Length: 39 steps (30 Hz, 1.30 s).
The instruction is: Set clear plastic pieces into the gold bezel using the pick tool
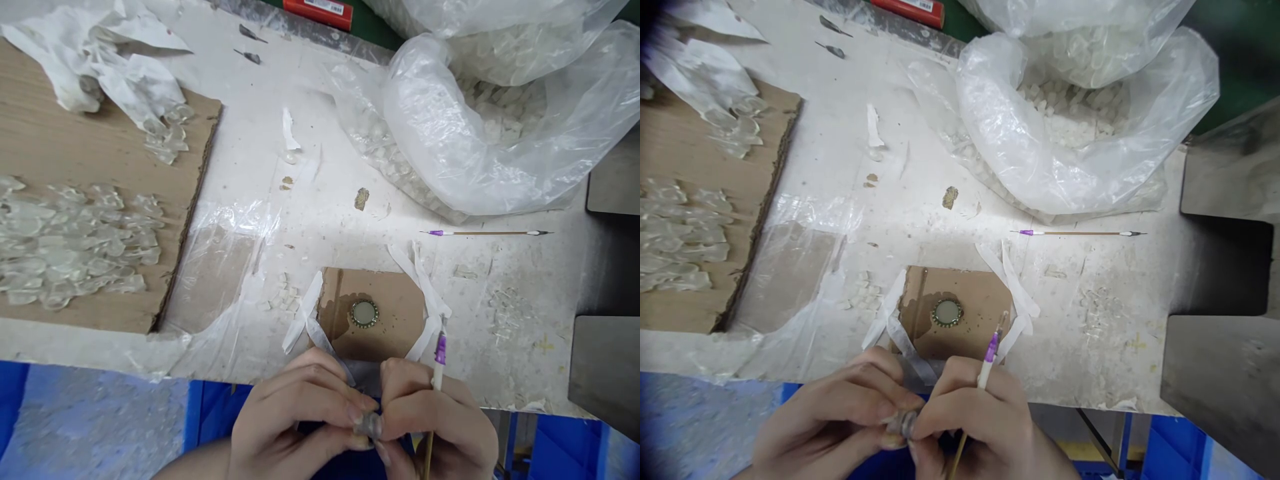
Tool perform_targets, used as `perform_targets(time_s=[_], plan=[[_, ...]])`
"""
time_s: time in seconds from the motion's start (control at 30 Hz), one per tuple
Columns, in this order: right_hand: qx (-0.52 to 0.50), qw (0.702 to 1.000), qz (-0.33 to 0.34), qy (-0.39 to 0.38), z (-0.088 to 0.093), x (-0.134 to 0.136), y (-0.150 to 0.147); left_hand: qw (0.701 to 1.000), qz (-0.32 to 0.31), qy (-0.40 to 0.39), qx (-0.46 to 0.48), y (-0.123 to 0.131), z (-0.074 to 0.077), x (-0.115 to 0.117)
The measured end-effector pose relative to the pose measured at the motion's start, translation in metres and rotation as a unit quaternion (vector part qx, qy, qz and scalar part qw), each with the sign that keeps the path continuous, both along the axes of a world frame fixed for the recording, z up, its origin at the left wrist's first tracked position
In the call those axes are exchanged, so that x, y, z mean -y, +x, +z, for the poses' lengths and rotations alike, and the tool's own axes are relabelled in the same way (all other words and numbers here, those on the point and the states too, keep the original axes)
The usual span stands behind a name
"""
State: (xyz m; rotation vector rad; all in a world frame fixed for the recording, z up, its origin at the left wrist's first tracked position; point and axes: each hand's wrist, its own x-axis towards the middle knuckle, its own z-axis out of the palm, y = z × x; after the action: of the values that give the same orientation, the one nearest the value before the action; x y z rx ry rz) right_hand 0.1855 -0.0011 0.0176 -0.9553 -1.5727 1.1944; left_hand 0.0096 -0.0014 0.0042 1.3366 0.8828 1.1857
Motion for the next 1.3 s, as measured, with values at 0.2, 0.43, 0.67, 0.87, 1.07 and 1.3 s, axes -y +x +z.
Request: perform_targets(time_s=[0.2,0.43,0.67,0.87,1.07,1.3], plan=[[0.092,0.99,0.028,0.105,0.001,-0.004,0.01,0.999,0.033,-0.03,0.022,0.006,0.001,-0.001],[0.061,0.989,0.002,0.135,-0.003,-0.003,0.006,0.999,0.035,-0.029,0.015,0.007,0.003,-0.001],[0.078,0.988,-0.002,0.136,-0.003,-0.003,0.002,0.999,0.021,-0.035,0.011,0.007,0.002,-0.001],[0.014,0.989,-0.064,0.129,-0.006,-0.007,0.0,1.0,-0.01,0.006,-0.024,0.002,0.0,0.003],[0.021,0.999,-0.032,-0.004,-0.009,-0.007,0.007,0.992,-0.068,0.051,-0.095,0.0,-0.001,0.01],[-0.028,0.998,0.015,-0.046,-0.003,-0.003,0.006,0.991,-0.129,0.023,-0.022,0.005,-0.003,0.009]])
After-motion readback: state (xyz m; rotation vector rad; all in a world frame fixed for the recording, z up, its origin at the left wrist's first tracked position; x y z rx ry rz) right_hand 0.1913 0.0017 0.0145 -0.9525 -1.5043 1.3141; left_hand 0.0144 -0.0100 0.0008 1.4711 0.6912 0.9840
